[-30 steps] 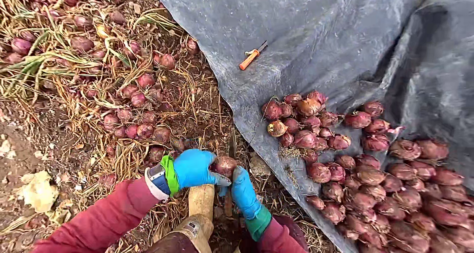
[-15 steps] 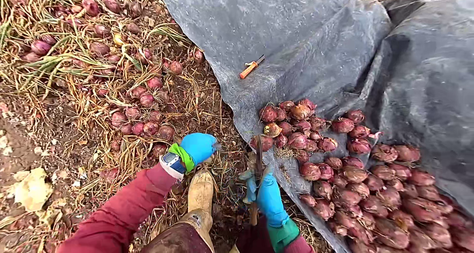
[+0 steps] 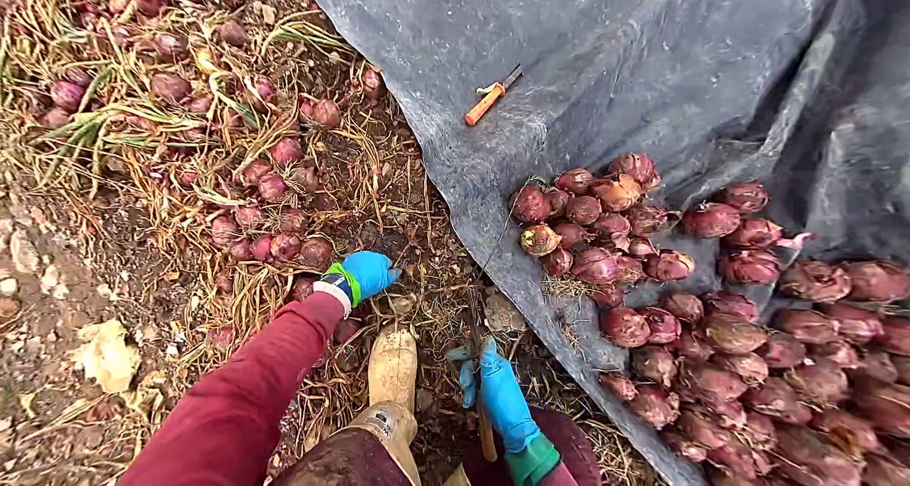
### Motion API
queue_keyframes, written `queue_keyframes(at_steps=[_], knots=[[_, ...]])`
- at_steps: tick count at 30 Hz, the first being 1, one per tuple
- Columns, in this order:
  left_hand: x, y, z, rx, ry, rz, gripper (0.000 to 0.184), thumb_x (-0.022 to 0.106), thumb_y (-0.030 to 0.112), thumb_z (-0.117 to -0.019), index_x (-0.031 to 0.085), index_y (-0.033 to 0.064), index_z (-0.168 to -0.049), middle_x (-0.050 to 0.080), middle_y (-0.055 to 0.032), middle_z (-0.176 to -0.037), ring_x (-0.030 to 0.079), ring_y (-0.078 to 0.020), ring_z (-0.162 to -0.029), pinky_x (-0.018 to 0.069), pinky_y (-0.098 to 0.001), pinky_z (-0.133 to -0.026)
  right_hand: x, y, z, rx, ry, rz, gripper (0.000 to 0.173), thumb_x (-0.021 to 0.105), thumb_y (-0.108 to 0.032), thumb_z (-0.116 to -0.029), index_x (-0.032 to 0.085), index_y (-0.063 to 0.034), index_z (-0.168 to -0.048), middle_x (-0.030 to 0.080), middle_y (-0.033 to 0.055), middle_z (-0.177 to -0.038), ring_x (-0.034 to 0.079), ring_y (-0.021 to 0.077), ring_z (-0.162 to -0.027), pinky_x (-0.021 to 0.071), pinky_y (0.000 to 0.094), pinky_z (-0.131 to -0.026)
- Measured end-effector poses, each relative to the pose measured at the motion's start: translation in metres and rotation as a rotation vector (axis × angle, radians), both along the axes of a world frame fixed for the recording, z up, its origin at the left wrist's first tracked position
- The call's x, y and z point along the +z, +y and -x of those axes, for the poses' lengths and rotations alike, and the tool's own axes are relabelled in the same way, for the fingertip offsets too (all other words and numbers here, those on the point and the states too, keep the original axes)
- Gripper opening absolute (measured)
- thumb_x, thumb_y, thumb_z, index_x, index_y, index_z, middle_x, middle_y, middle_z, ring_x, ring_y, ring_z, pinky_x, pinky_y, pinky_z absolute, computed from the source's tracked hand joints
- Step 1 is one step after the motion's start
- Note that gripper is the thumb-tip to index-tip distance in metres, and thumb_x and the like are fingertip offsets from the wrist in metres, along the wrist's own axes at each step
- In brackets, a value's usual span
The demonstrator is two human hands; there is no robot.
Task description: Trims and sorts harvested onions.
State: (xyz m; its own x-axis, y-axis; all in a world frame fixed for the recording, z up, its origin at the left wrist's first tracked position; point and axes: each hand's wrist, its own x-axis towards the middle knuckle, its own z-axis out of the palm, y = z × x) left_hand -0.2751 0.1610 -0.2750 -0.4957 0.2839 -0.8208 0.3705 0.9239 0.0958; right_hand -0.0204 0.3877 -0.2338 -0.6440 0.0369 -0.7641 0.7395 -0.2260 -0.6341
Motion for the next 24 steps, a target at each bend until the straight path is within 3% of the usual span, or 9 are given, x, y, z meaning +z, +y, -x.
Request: queue_keyframes(at_steps=[6,8,12,14,16,20,22,24], knots=[[0.059,-0.05,-0.083,0.511,0.184,-0.369,0.036,0.063,0.041,-0.1026,0.073,0.0062,-0.1,0.071,-0.0161,-0.089,0.07,-0.0349,-0.086,0.0551,-0.0626,-0.08,0.0,0.003,-0.006,-0.057,-0.104,0.065,0.093,-0.001,-0.062,-0.1041,0.068,-0.0004,-0.114,0.066,0.0166,-0.068,0.065,0.0293,-0.053,0.0598,0.0462,-0.052],[0.078,-0.056,-0.098,0.555,0.271,-0.426,0.034,0.065,0.044,-0.1007,0.074,0.0111,-0.099,0.072,-0.0097,-0.083,0.071,-0.0281,-0.079,0.0577,-0.058,-0.075,0.01,-0.003,-0.002,-0.123,-0.137,0.137,0.095,-0.001,-0.064,-0.1035,0.067,0.0012,-0.113,0.063,0.0158,-0.065,0.063,0.0291,-0.051,0.0585,0.0476,-0.05],[0.109,-0.039,-0.097,0.534,0.346,-0.488,0.036,0.066,0.049,-0.0981,0.075,0.0148,-0.09,0.071,-0.0028,-0.078,0.069,-0.0203,-0.075,0.0575,-0.0514,-0.073,0.07,-0.031,0.033,0.093,0.211,0.121,0.078,0.026,-0.063,-0.1057,0.07,0.0007,-0.112,0.065,0.0122,-0.067,0.065,0.0245,-0.052,0.0605,0.0406,-0.05],[0.117,-0.034,-0.104,0.538,0.359,-0.56,0.034,0.067,0.047,-0.0973,0.074,0.0149,-0.088,0.07,-0.0017,-0.076,0.068,-0.0186,-0.073,0.0576,-0.0498,-0.071,0.09,-0.05,0.058,0.233,0.249,0.033,0.072,0.034,-0.064,-0.1041,0.072,-0.0041,-0.11,0.067,0.009,-0.069,0.065,0.0205,-0.054,0.0592,0.0365,-0.052],[0.125,-0.035,-0.11,0.655,0.361,-0.668,0.031,0.069,0.043,-0.0968,0.074,0.0145,-0.088,0.069,0.0001,-0.075,0.066,-0.0149,-0.069,0.0574,-0.0443,-0.068,0.068,-0.058,0.086,0.292,0.117,-0.103,0.071,0.031,-0.067,-0.1037,0.072,-0.0089,-0.107,0.066,0.0073,-0.068,0.064,0.0196,-0.053,0.0581,0.0368,-0.054],[0.151,-0.05,-0.108,0.989,0.29,-1.006,0.021,0.07,0.031,-0.0995,0.072,0.0104,-0.097,0.076,-0.0025,-0.078,0.07,-0.0143,-0.058,0.0622,-0.0338,-0.054,0.021,-0.041,0.107,-0.089,0.029,-0.056,0.089,0.015,-0.076,-0.0996,0.071,-0.0073,-0.103,0.055,0.0074,-0.057,0.055,0.0206,-0.046,0.0548,0.0414,-0.047],[0.155,-0.055,-0.106,0.993,0.239,-1.07,0.015,0.07,0.024,-0.0984,0.071,0.0091,-0.098,0.076,-0.0027,-0.081,0.07,-0.0132,-0.06,0.0624,-0.0319,-0.056,0.021,-0.034,0.097,-0.035,0.049,0.039,0.091,0.011,-0.075,-0.1001,0.071,-0.0058,-0.107,0.056,0.0089,-0.058,0.057,0.0207,-0.046,0.0552,0.0399,-0.047],[0.151,-0.057,-0.104,0.884,0.175,-1.088,0.015,0.072,0.026,-0.0966,0.071,0.0114,-0.093,0.073,-0.0006,-0.076,0.067,-0.011,-0.058,0.0599,-0.0297,-0.055,0.024,-0.036,0.079,0.117,0.118,0.198,0.095,0.012,-0.079,-0.0966,0.068,-0.0037,-0.111,0.059,0.0095,-0.061,0.058,0.0203,-0.048,0.056,0.038,-0.048]])
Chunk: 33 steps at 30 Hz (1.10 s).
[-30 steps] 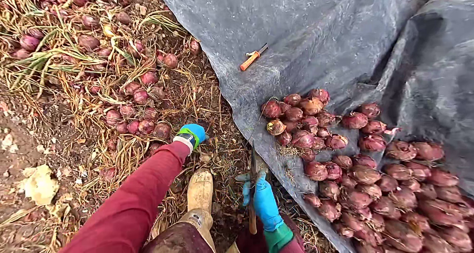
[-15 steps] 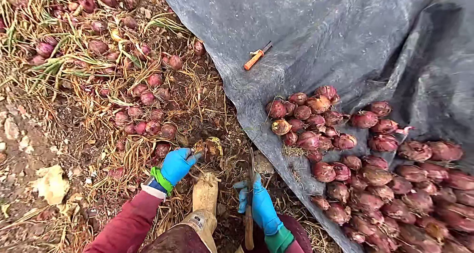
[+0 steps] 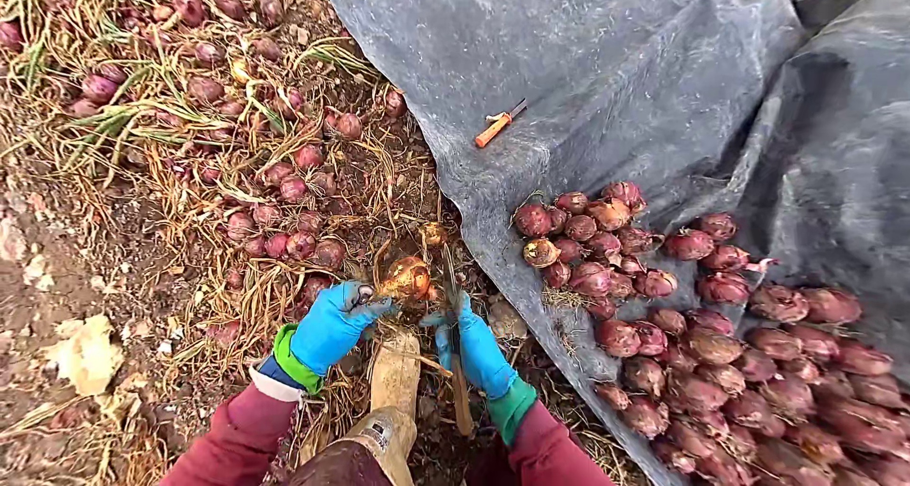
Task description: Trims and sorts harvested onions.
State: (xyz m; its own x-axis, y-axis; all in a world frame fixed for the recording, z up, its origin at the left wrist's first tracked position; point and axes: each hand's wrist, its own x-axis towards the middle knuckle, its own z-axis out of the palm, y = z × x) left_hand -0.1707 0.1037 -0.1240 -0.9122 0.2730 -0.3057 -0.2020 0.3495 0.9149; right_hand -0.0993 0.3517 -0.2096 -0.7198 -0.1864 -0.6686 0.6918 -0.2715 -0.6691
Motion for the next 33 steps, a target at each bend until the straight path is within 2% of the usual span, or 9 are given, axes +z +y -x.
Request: queue_keyframes(at_steps=[3,5,8,14,16,19,25,30,33], knots=[[-0.011,0.003,0.008,-0.285,0.034,-0.022,0.022,0.074,0.034,-0.0956,0.071,0.0143,-0.086,0.068,0.0023,-0.072,0.064,-0.009,-0.061,0.0583,-0.0291,-0.058,0.011,-0.004,-0.01,0.067,0.18,0.213,0.099,0.036,-0.094,-0.0793,0.067,-0.0033,-0.104,0.061,0.007,-0.062,0.06,0.0198,-0.046,0.0571,0.0374,-0.046],[-0.009,0.006,0.008,-0.479,0.043,0.009,0.021,0.075,0.034,-0.0935,0.072,0.0143,-0.086,0.068,0.0045,-0.076,0.063,-0.0055,-0.067,0.0567,-0.0273,-0.064,0.021,-0.007,-0.014,0.005,0.204,0.241,0.095,0.034,-0.098,-0.0741,0.062,-0.0093,-0.091,0.059,0.0058,-0.06,0.059,0.0197,-0.045,0.0561,0.0382,-0.045],[0.0,0.003,0.019,-0.648,0.016,0.087,0.019,0.076,0.034,-0.0943,0.075,0.0152,-0.091,0.07,0.0062,-0.081,0.064,-0.0028,-0.074,0.0554,-0.0258,-0.07,0.03,0.001,-0.014,0.08,0.218,0.044,0.091,0.017,-0.09,-0.0874,0.06,-0.01,-0.095,0.057,0.0074,-0.06,0.058,0.0199,-0.045,0.0549,0.0372,-0.044],[0.014,0.024,0.037,-0.349,0.06,0.289,0.016,0.076,0.032,-0.0955,0.075,0.0164,-0.093,0.07,0.004,-0.074,0.064,-0.0076,-0.062,0.058,-0.0313,-0.06,0.019,0.015,-0.023,0.155,0.062,-0.023,0.088,0.014,-0.074,-0.1002,0.069,-0.0043,-0.101,0.057,0.0069,-0.059,0.055,0.0175,-0.044,0.0521,0.0338,-0.043],[0.026,0.057,0.029,-0.645,0.046,0.562,0.027,0.07,0.045,-0.0969,0.076,0.0191,-0.095,0.071,0.0022,-0.08,0.068,-0.0138,-0.073,0.0588,-0.0424,-0.071,0.018,0.023,-0.023,0.385,0.066,-0.064,0.091,0.019,-0.083,-0.0934,0.067,-0.0077,-0.108,0.062,0.0054,-0.068,0.06,0.0168,-0.051,0.0547,0.0341,-0.05],[0.03,0.109,0.011,-1.066,-0.09,0.713,0.042,0.054,0.051,-0.1038,0.074,0.0146,-0.097,0.072,-0.0064,-0.096,0.069,-0.0268,-0.093,0.054,-0.0559,-0.081,0.03,0.037,-0.031,0.376,0.155,-0.129,0.092,0.024,-0.093,-0.0837,0.065,-0.0116,-0.094,0.061,0.0019,-0.065,0.059,0.0148,-0.049,0.0531,0.0325,-0.047],[-0.048,0.107,0.087,-0.427,0.105,0.908,0.032,0.06,0.043,-0.1011,0.075,0.0169,-0.11,0.074,-0.0093,-0.113,0.069,-0.0302,-0.111,0.054,-0.0583,-0.095,0.023,0.116,-0.061,-0.599,0.084,-0.183,0.1,-0.004,-0.083,-0.0897,0.062,-0.0081,-0.085,0.051,0.0055,-0.05,0.053,0.0213,-0.039,0.0521,0.042,-0.04],[-0.165,0.116,0.134,-0.556,0.036,1.094,0.078,0.089,0.043,-0.0689,0.062,0.0157,-0.138,0.066,-0.0223,-0.126,0.065,-0.0448,-0.114,0.055,-0.0674,-0.089,0.008,0.108,-0.077,-0.488,-0.014,-0.199,0.102,-0.005,-0.071,-0.0978,0.065,0.002,-0.107,0.063,0.0148,-0.062,0.064,0.0289,-0.049,0.06,0.0478,-0.049],[-0.159,0.115,0.128,-0.482,0.016,0.888,0.085,0.094,0.032,-0.0635,0.061,0.0181,-0.141,0.063,-0.0192,-0.134,0.063,-0.0387,-0.121,0.0547,-0.062,-0.097,-0.012,0.083,-0.076,-0.394,-0.09,-0.097,0.101,-0.003,-0.07,-0.0991,0.065,0.0028,-0.114,0.063,0.0153,-0.065,0.065,0.0292,-0.052,0.0608,0.0473,-0.052]])
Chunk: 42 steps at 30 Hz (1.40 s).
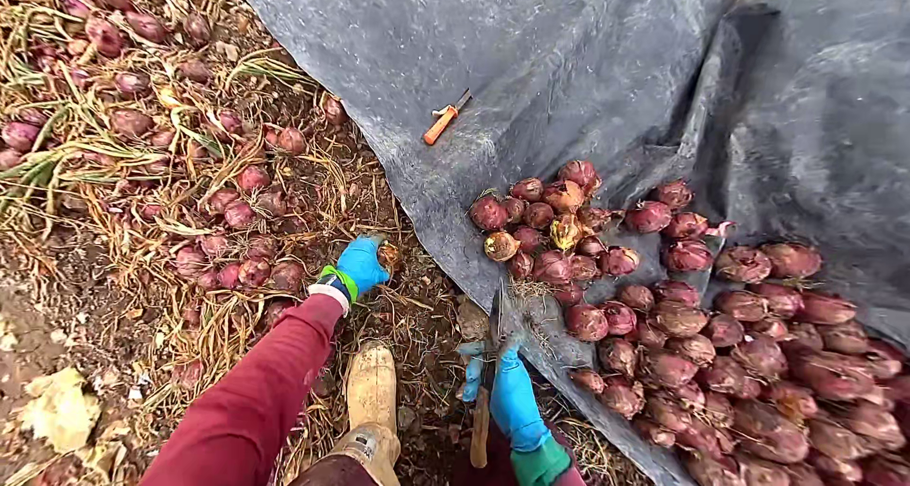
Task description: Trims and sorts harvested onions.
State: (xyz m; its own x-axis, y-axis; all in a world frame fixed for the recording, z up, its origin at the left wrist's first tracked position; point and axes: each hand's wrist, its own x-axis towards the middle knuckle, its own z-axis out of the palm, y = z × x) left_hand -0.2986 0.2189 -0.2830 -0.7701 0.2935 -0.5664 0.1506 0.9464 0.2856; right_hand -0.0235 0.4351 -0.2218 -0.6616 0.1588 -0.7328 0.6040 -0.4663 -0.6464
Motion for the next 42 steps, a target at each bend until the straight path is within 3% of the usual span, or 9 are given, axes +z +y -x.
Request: queue_keyframes(at_steps=[6,11,18,22,26,31,35,39,42], knots=[[0.115,0.004,-0.087,0.128,-0.291,-0.444,0.077,0.095,0.022,-0.0723,0.061,0.022,-0.141,0.072,-0.0044,-0.126,0.07,-0.0196,-0.113,0.0593,-0.0496,-0.098,-0.008,-0.054,0.035,0.191,0.211,0.04,0.087,0.037,-0.081,-0.0925,0.066,0.0003,-0.102,0.065,0.0098,-0.066,0.066,0.0244,-0.053,0.0617,0.0421,-0.053],[0.157,-0.024,-0.111,-0.169,-0.37,-0.078,0.039,0.071,0.046,-0.0967,0.068,0.0142,-0.12,0.073,-0.0089,-0.104,0.071,-0.0283,-0.099,0.0558,-0.0557,-0.089,0.02,-0.056,0.041,0.325,0.34,-0.181,0.094,0.033,-0.094,-0.0798,0.065,-0.0063,-0.088,0.066,0.0046,-0.067,0.066,0.0192,-0.055,0.0598,0.0366,-0.052],[0.175,-0.05,-0.109,-0.457,-0.444,-0.047,0.051,0.064,0.063,-0.0949,0.072,0.0133,-0.104,0.072,-0.0067,-0.098,0.069,-0.0258,-0.096,0.0541,-0.0547,-0.087,0.032,-0.07,0.028,0.33,0.291,-0.501,0.074,0.067,-0.079,-0.0712,0.07,-0.0081,-0.091,0.067,-0.0006,-0.071,0.065,0.0105,-0.061,0.0587,0.0363,-0.059],[0.167,-0.057,-0.09,-0.439,-0.441,0.043,0.048,0.062,0.06,-0.0972,0.072,0.0135,-0.104,0.072,-0.0072,-0.094,0.069,-0.0264,-0.094,0.0536,-0.0541,-0.087,0.025,-0.058,0.037,0.536,0.224,-0.657,0.077,0.036,-0.085,-0.088,0.068,-0.0156,-0.078,0.06,-0.0016,-0.063,0.062,0.0137,-0.059,0.0547,0.0429,-0.057],[0.147,-0.061,-0.069,-0.108,-0.225,-0.013,0.044,0.068,0.061,-0.0932,0.074,0.0174,-0.098,0.071,-0.0034,-0.083,0.069,-0.0226,-0.083,0.0562,-0.0529,-0.08,0.02,-0.054,0.044,0.37,0.075,-0.195,0.077,0.024,-0.066,-0.1038,0.07,-0.0051,-0.095,0.057,0.0056,-0.057,0.056,0.0185,-0.045,0.0528,0.0365,-0.046],[0.175,0.014,-0.092,-0.632,-0.355,0.087,0.041,0.054,0.052,-0.1025,0.071,0.0149,-0.103,0.073,-0.0077,-0.099,0.07,-0.0302,-0.096,0.0551,-0.0582,-0.081,0.013,-0.04,0.05,0.769,0.103,-0.099,0.09,0.024,-0.09,-0.0876,0.064,-0.0093,-0.095,0.061,0.0022,-0.065,0.06,0.0158,-0.052,0.0544,0.0353,-0.051],[0.176,0.036,-0.068,-0.665,-0.257,0.054,0.029,0.056,0.041,-0.1051,0.072,0.018,-0.11,0.074,-0.0076,-0.107,0.071,-0.031,-0.101,0.0559,-0.0591,-0.081,0.032,-0.011,0.039,0.41,0.178,-0.189,0.094,0.013,-0.091,-0.0862,0.063,-0.0114,-0.08,0.055,0.0028,-0.054,0.053,0.0153,-0.042,0.0506,0.0331,-0.043],[0.204,-0.075,-0.016,-0.071,0.042,-0.13,0.032,0.068,0.045,-0.0991,0.076,0.0157,-0.106,0.075,-0.0077,-0.094,0.071,-0.0262,-0.09,0.055,-0.0573,-0.083,0.043,0.029,0.033,-0.062,0.263,-0.036,0.095,0.004,-0.092,-0.0826,0.063,-0.0181,-0.084,0.047,-0.0032,-0.049,0.045,0.0117,-0.036,0.0443,0.0317,-0.036],[0.221,-0.216,-0.033,0.28,0.155,0.061,0.031,0.076,0.042,-0.0941,0.073,0.0116,-0.1,0.072,-0.0113,-0.088,0.069,-0.0288,-0.084,0.0551,-0.0584,-0.078,0.031,0.031,0.019,-0.015,0.198,-0.103,0.079,0.011,-0.065,-0.105,0.063,-0.0105,-0.127,0.07,0.0098,-0.079,0.063,0.0184,-0.053,0.056,0.035,-0.045]])
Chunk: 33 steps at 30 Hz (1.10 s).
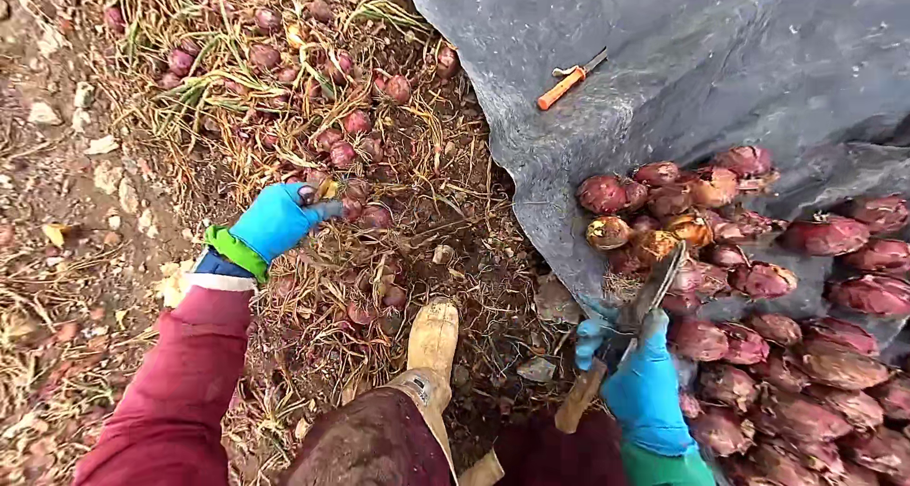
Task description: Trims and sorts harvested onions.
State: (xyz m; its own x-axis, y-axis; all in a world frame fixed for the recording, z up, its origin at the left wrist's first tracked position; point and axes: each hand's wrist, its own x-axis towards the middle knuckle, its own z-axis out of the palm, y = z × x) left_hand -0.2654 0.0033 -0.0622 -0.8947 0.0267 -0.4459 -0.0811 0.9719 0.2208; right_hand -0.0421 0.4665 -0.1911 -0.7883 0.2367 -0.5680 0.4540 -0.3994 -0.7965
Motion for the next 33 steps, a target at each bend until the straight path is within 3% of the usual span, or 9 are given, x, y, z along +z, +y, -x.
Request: queue_keyframes(at_steps=[2,4,8,11,14,20,27,30,33], knots=[[-0.008,-0.071,-0.037,0.05,-0.132,0.407,0.046,0.08,0.049,-0.0846,0.071,0.0103,-0.108,0.072,-0.0209,-0.101,0.07,-0.0444,-0.095,0.0533,-0.0723,-0.078,-0.008,-0.02,-0.017,0.101,-0.073,0.0,0.056,0.027,-0.044,-0.1113,0.055,-0.0076,-0.144,0.073,0.0183,-0.11,0.072,0.0274,-0.071,0.061,0.039,-0.054],[-0.011,-0.081,-0.078,0.089,-0.206,0.424,0.055,0.078,0.055,-0.0866,0.071,0.0165,-0.125,0.072,-0.0184,-0.118,0.069,-0.0438,-0.108,0.0523,-0.073,-0.088,-0.018,-0.051,-0.029,0.201,-0.16,0.046,0.045,0.042,-0.029,-0.1099,0.053,-0.0053,-0.146,0.07,0.0196,-0.124,0.075,0.0334,-0.086,0.0631,0.043,-0.062],[-0.052,0.014,-0.111,-0.006,-0.031,0.04,0.03,0.058,0.044,-0.103,0.077,0.0271,-0.12,0.076,-0.0024,-0.115,0.071,-0.0243,-0.11,0.0557,-0.0573,-0.097,-0.028,-0.114,-0.054,0.406,-0.294,0.093,0.038,0.052,-0.022,-0.1061,0.061,-0.0027,-0.137,0.073,0.0165,-0.119,0.075,0.0327,-0.089,0.0644,0.0452,-0.067],[-0.147,0.071,-0.072,-0.095,-0.101,0.098,0.043,0.068,0.048,-0.0934,0.073,0.0198,-0.125,0.068,-0.0118,-0.131,0.062,-0.0353,-0.124,0.0528,-0.0613,-0.099,-0.028,-0.138,-0.066,0.537,-0.335,0.104,0.034,0.05,-0.023,-0.1073,0.065,-0.0049,-0.132,0.075,0.0123,-0.116,0.076,0.0294,-0.087,0.0649,0.0438,-0.069],[-0.21,0.076,-0.049,-0.076,-0.277,0.14,0.039,0.076,0.032,-0.0866,0.073,0.0076,-0.117,0.069,-0.0214,-0.123,0.065,-0.0435,-0.117,0.0545,-0.0677,-0.092,-0.019,-0.149,-0.079,0.544,-0.398,0.069,0.039,0.044,-0.03,-0.1105,0.066,-0.0064,-0.131,0.077,0.0116,-0.109,0.075,0.0278,-0.073,0.0649,0.0426,-0.064],[-0.158,0.036,-0.084,0.474,-0.189,-0.402,0.044,0.082,0.023,-0.0895,0.066,0.0097,-0.128,0.074,-0.0135,-0.105,0.073,-0.0301,-0.095,0.0604,-0.0555,-0.087,-0.024,-0.121,-0.086,0.385,-0.45,0.141,0.065,0.026,-0.053,-0.1102,0.063,-0.0066,-0.136,0.076,0.0195,-0.1,0.074,0.0347,-0.072,0.0633,0.049,-0.06],[-0.159,0.032,-0.084,0.034,-0.567,0.103,0.063,0.068,0.068,-0.0897,0.074,0.0108,-0.117,0.074,-0.0168,-0.109,0.07,-0.037,-0.107,0.0541,-0.065,-0.093,-0.058,-0.119,-0.051,0.318,-0.401,0.176,0.102,-0.004,-0.069,-0.0999,0.067,0.0025,-0.111,0.059,0.0144,-0.058,0.06,0.0287,-0.046,0.058,0.048,-0.047],[-0.119,0.06,-0.071,-0.006,-0.456,-0.147,0.059,0.056,0.065,-0.0989,0.075,0.0092,-0.104,0.073,-0.0128,-0.094,0.071,-0.0301,-0.093,0.0561,-0.0575,-0.087,-0.06,-0.125,-0.027,0.41,-0.33,0.196,0.098,-0.002,-0.067,-0.1017,0.067,0.0014,-0.115,0.059,0.0134,-0.061,0.059,0.0275,-0.047,0.0569,0.0462,-0.047],[-0.086,0.096,-0.072,-0.043,-0.343,-0.534,0.05,0.057,0.059,-0.1001,0.071,0.0119,-0.091,0.063,-0.0023,-0.072,0.061,-0.016,-0.066,0.0531,-0.0417,-0.065,-0.044,-0.131,0.001,0.505,-0.058,0.2,0.094,0.027,-0.081,-0.0951,0.069,0.0012,-0.112,0.062,0.0089,-0.065,0.061,0.0228,-0.049,0.0589,0.0412,-0.049]])
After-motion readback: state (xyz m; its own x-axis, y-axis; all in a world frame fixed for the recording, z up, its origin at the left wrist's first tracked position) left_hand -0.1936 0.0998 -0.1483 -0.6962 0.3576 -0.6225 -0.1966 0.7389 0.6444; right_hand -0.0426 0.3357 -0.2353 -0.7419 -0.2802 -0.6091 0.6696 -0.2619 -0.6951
